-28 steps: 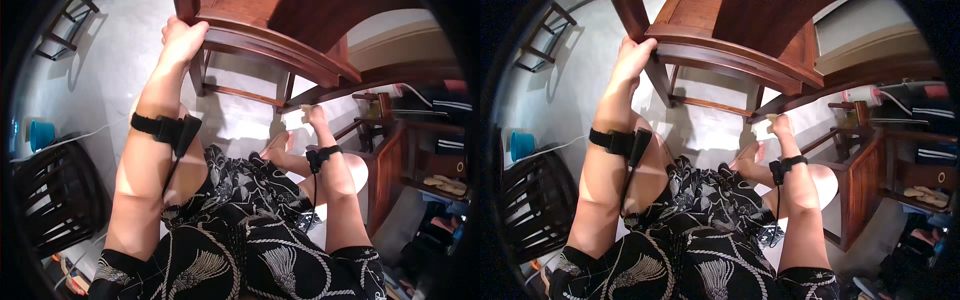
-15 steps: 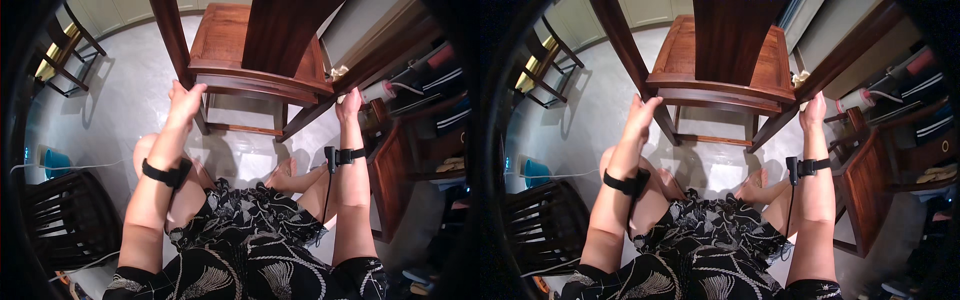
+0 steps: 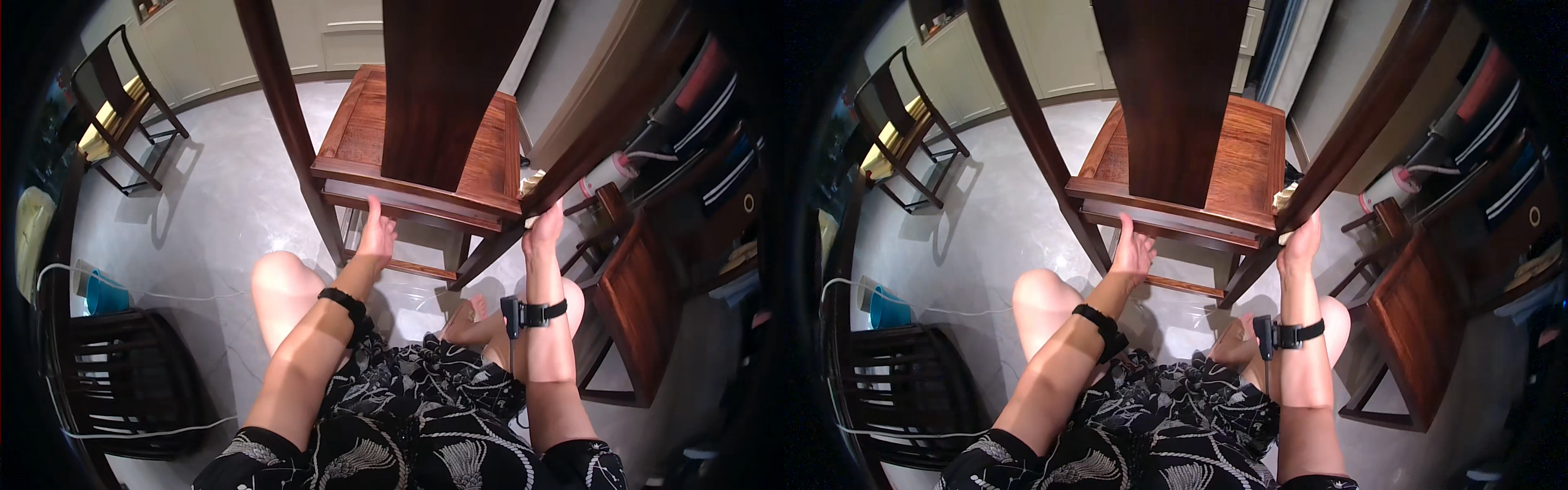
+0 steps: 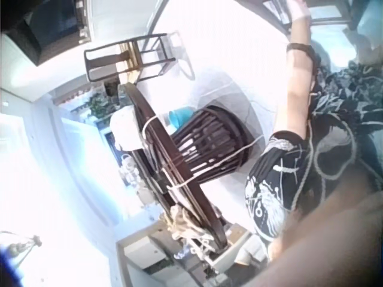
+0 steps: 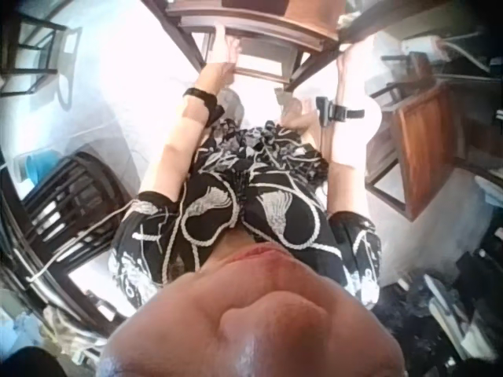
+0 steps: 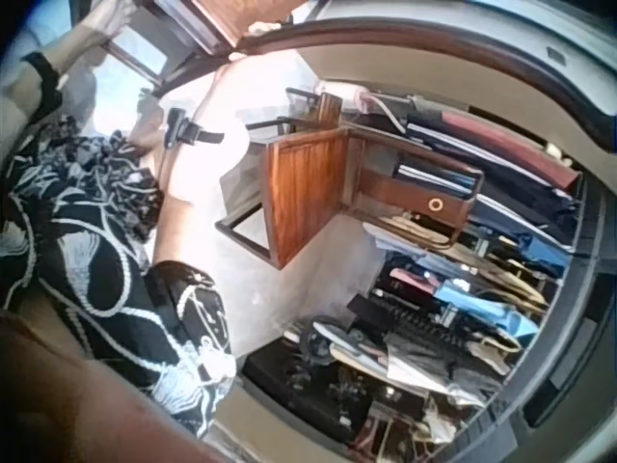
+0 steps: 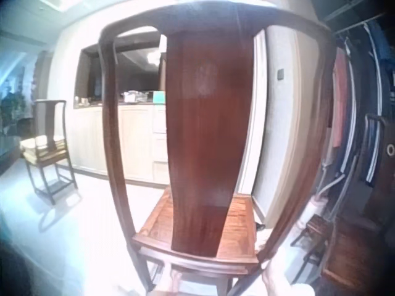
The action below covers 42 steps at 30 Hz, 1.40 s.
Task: Wiping a wooden chair with a cloth to clean it.
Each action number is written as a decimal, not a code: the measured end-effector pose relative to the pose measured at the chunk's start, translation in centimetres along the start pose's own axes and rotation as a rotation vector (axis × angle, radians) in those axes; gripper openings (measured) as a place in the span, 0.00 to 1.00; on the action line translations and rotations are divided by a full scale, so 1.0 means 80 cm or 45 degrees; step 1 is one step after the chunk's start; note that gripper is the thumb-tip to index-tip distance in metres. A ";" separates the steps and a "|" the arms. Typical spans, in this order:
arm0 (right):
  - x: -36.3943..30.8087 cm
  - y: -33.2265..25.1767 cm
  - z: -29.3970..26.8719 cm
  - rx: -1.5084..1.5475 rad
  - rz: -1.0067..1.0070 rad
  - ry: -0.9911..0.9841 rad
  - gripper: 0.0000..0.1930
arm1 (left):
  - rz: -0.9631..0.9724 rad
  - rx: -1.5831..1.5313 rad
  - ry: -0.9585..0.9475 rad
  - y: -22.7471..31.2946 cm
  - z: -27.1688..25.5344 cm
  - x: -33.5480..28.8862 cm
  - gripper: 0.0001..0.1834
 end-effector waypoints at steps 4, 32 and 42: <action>-0.047 -0.022 -0.005 -0.017 -0.037 0.092 0.21 | 0.095 -0.386 -0.056 0.025 0.058 -0.021 0.52; -0.267 0.099 0.286 -0.352 -0.378 -0.615 0.33 | 0.101 -0.416 -0.406 0.260 -0.132 0.083 0.32; -0.225 0.120 0.175 -0.483 -0.275 -0.663 0.22 | 0.833 0.379 0.214 0.262 -0.033 -0.146 0.32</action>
Point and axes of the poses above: each hand's wrist, its own x-axis towards the middle knuckle, its own z-axis out of the palm, y = z × x, the point moved 8 cm from there along x, towards the middle knuckle, and after that the axes turned 2 degrees about y, right-handed, at the moved point
